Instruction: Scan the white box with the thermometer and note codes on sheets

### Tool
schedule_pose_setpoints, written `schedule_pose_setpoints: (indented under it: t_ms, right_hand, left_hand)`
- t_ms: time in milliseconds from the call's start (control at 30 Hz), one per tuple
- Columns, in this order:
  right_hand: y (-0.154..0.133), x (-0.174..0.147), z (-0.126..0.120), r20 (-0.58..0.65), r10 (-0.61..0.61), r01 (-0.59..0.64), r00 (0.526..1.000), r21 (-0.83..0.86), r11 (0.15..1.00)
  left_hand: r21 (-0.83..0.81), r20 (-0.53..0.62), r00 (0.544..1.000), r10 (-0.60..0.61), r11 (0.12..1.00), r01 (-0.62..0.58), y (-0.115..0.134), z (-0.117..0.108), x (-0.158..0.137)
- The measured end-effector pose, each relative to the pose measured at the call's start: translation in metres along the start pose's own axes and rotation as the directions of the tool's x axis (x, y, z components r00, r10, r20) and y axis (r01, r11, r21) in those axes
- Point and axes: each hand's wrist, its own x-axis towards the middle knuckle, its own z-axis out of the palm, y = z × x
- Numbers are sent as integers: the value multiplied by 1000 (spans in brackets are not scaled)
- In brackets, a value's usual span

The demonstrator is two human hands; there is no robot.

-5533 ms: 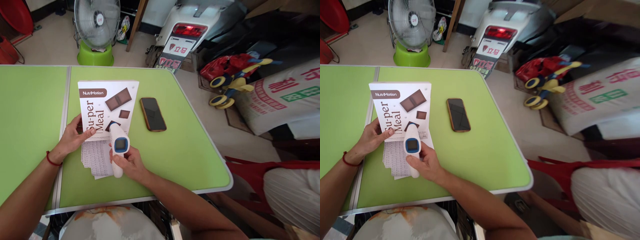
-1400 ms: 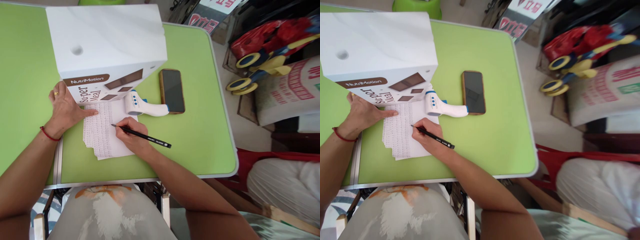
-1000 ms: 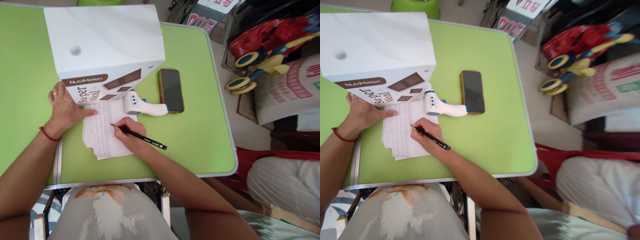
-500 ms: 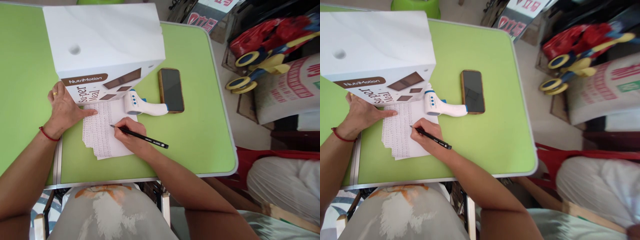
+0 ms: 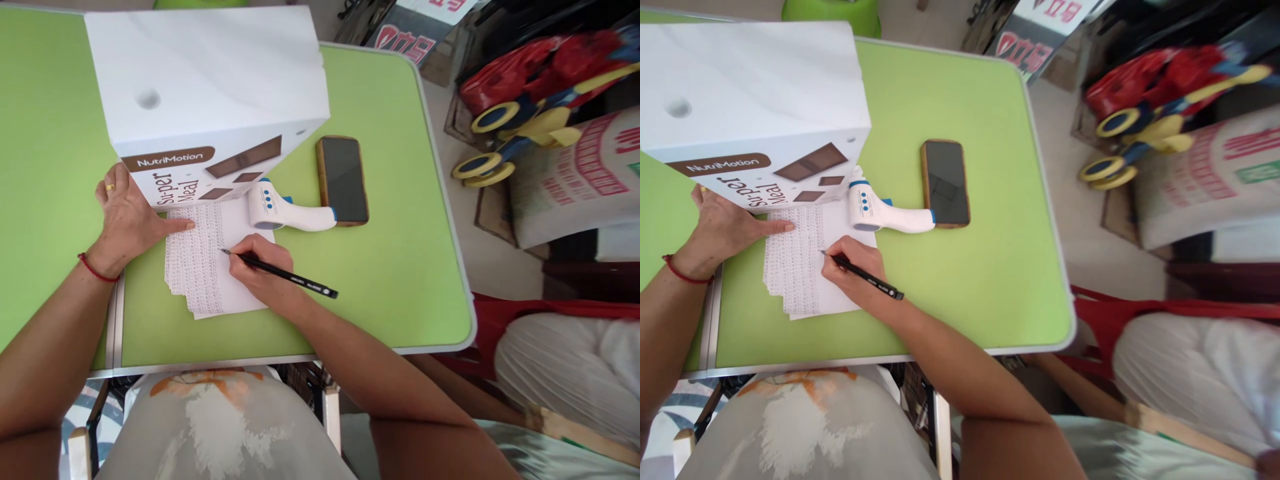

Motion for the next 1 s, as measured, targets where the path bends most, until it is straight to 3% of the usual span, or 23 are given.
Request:
schedule_pose_setpoints:
  t_ms: [700,1000]
  right_hand:
    - [-1,0,1,-18,1,-1,1000,-25,1000]
    - [1,0,-1,-26,42,-41,999,15,999]
  left_hand:
    - [-42,20,1000,19,999,-18,1,-1,1]
    - [21,-54,997,51,999,-50,-5,4,1]
